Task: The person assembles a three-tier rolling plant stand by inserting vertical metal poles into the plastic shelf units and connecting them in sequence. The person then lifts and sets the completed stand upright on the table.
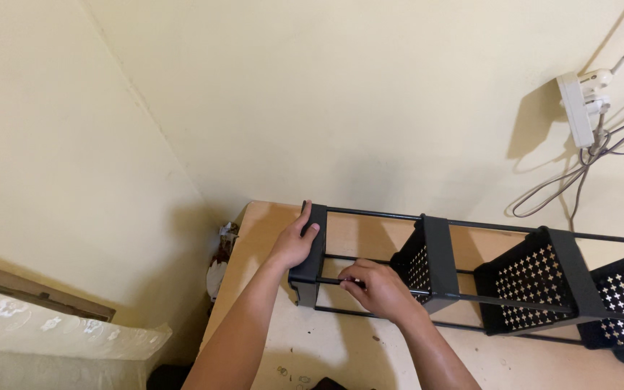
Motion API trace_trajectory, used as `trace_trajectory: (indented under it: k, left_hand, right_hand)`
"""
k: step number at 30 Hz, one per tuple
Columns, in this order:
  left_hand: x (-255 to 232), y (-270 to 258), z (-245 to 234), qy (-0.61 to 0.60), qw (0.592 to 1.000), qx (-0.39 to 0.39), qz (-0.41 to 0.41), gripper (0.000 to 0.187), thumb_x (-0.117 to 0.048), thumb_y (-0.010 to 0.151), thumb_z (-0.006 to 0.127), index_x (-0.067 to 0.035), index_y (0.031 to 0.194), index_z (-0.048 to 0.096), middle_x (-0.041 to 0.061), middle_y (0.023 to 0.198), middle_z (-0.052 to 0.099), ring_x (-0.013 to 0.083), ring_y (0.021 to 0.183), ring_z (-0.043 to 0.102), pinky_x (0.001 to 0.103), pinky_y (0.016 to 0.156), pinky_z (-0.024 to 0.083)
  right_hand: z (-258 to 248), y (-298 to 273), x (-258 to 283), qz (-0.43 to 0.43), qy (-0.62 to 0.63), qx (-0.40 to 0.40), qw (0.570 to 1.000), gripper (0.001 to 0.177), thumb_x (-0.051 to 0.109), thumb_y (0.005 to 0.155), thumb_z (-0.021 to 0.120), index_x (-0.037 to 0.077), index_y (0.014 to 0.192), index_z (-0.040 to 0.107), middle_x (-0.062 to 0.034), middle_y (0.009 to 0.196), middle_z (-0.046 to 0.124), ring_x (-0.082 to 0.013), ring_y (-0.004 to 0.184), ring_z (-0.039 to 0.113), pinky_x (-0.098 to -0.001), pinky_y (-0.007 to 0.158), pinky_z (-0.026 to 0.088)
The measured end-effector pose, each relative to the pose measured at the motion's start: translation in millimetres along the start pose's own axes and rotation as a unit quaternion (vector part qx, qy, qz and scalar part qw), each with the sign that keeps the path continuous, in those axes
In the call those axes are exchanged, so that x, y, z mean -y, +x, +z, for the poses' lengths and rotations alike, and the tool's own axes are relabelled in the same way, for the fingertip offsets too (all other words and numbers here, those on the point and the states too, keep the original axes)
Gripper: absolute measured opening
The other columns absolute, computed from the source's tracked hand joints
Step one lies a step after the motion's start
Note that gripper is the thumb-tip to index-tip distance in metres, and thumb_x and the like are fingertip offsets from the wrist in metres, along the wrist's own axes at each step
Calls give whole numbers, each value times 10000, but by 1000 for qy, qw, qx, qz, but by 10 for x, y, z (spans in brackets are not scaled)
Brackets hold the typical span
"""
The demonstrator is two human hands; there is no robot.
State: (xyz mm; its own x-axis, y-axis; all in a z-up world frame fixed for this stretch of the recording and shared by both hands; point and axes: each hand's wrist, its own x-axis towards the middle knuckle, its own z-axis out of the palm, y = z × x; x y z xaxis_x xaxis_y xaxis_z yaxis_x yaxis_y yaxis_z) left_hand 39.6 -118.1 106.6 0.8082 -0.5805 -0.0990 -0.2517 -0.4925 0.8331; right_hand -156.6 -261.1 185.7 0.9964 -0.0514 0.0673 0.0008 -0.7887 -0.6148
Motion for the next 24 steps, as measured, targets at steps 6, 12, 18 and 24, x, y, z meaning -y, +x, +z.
trace_trajectory:
  k: [6,12,18,24]
  left_hand:
    - [-16,10,68,1,998,-12,-59,685,-378,1002,533,-414,1612,225,127,1478,579,325,1326,582,389,1091,465]
    - [-58,0,69,23,998,-35,-46,692,-380,1004,551,-394,1611,219,134,1497,546,325,1361,537,391,1109,439]
    - [-152,-51,41,31,996,-34,-74,707,-406,992,562,-410,1612,223,123,1477,574,318,1344,563,390,1105,454]
    - [-137,-48,50,36,997,-47,-50,705,-409,991,567,-399,1609,226,119,1497,549,324,1349,547,394,1097,450]
  right_hand:
    - [125,-38,-95,-35,12,-40,999,143,196,878,746,87,967,764,-91,949,731,-312,789,719,-417,684,564]
    - [180,-72,-95,-37,-7,-62,997,143,213,891,733,94,963,767,-81,934,716,-311,796,712,-424,682,559]
    - [200,-79,-93,-55,-24,-68,996,141,215,904,713,115,984,773,-66,912,703,-295,774,706,-424,675,557]
    - [197,-90,-105,-68,-31,-66,995,142,204,903,719,109,998,766,-79,913,692,-313,777,699,-437,677,555]
